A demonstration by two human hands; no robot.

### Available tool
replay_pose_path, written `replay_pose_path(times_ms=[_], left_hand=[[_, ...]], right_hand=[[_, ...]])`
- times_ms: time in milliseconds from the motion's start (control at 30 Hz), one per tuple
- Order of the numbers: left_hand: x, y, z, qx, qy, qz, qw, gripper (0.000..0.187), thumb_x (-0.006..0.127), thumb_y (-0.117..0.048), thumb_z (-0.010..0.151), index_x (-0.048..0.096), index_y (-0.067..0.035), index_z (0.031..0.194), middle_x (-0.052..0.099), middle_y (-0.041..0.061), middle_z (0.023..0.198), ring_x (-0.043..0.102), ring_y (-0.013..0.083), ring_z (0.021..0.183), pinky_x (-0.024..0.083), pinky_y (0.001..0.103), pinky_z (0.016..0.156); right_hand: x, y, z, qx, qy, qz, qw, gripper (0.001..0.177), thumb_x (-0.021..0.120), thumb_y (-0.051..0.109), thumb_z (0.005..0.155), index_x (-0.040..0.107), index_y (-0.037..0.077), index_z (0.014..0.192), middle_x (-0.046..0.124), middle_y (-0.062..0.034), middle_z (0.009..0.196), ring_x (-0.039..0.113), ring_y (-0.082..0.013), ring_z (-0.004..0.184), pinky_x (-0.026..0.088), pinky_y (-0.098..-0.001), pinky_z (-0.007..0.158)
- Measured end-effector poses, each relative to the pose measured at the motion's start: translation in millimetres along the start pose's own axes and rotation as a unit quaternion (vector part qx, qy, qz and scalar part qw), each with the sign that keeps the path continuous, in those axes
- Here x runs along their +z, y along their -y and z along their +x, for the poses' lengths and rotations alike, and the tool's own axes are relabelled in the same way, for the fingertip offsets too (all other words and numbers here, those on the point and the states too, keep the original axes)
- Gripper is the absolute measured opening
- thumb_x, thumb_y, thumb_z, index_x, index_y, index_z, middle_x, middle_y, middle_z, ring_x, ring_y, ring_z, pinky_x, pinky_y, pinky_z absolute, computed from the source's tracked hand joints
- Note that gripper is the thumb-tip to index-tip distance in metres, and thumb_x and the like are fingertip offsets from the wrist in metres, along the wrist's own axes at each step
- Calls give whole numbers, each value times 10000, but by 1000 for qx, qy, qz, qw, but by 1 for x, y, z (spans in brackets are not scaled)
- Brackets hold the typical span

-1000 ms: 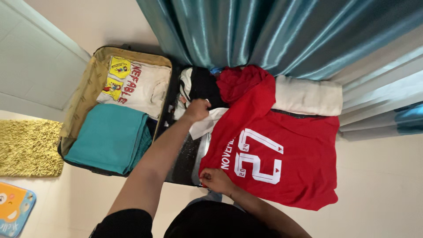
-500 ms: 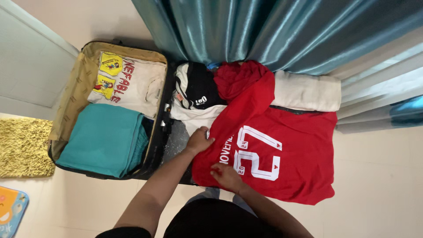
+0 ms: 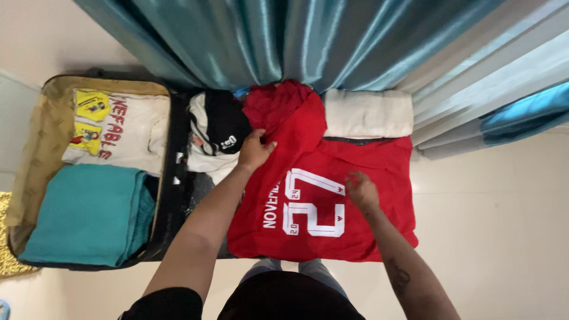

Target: The person packs clothing into a suitcase by hand, folding a blue shirt and a red jersey and placing them inside alongside other garments.

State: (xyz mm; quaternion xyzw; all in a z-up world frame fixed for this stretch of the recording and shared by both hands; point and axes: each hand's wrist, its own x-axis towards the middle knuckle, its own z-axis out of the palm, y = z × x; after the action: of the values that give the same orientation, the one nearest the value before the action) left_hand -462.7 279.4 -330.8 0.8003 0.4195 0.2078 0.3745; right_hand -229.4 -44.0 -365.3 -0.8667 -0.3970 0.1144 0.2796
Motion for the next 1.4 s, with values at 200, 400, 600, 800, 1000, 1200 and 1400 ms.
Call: replay_pose_path(times_ms=[200,400,600,800,1000,1200,1400], left_hand=[[7,-38,17,0,-41,18,999,556,876,-334,761,667,-8,1160,704,188,1172,683,343,1094,544,412,951],[10,-67,22,91,-69,96,989,429,919,-326,710,670,-49,924,687,139,972,654,366,948,526,467,825],[12,-69,29,82,-61,90,991,270,854,-270,815,676,-74,866,685,105,882,670,329,878,518,468,793],[-5,-56,37,11,-107,36,994,230,824,-246,851,677,-73,888,719,139,829,702,333,759,546,441,694],[-38,-39,48,-59,-239,39,968,192,805,-211,873,682,-73,924,736,138,813,731,318,746,558,427,685],[-50,-52,38,-95,-191,-25,977,231,767,-225,904,654,-46,996,751,138,909,752,300,850,569,404,791],[-14,-56,-47,90,-193,96,972,340,737,-192,957,599,2,1200,604,239,1319,555,423,1261,435,496,1093]], right_hand=[[-52,-54,23,88,12,0,996,353,667,316,943,680,116,1233,703,-185,1207,707,-389,1007,574,-465,882],[-70,-94,65,17,11,-38,999,414,665,272,952,632,106,1330,601,-221,1388,576,-425,1252,497,-500,1026],[-74,-113,101,-8,72,-136,988,486,574,220,953,567,183,1438,485,-180,1560,576,-451,1262,504,-517,1025],[-61,-140,122,35,218,-263,939,717,527,185,918,339,324,1596,247,-112,1692,473,-438,1376,483,-492,1073],[-48,-147,127,67,243,-284,925,844,550,221,875,202,295,1640,132,-113,1736,421,-423,1402,467,-498,1072],[-49,-113,110,64,168,-271,946,825,601,371,933,254,167,1653,161,-203,1724,450,-430,1376,462,-531,1079],[-43,-10,16,-2,165,-251,954,726,479,444,1011,265,105,1616,149,-205,1700,401,-428,1405,444,-544,1043]])
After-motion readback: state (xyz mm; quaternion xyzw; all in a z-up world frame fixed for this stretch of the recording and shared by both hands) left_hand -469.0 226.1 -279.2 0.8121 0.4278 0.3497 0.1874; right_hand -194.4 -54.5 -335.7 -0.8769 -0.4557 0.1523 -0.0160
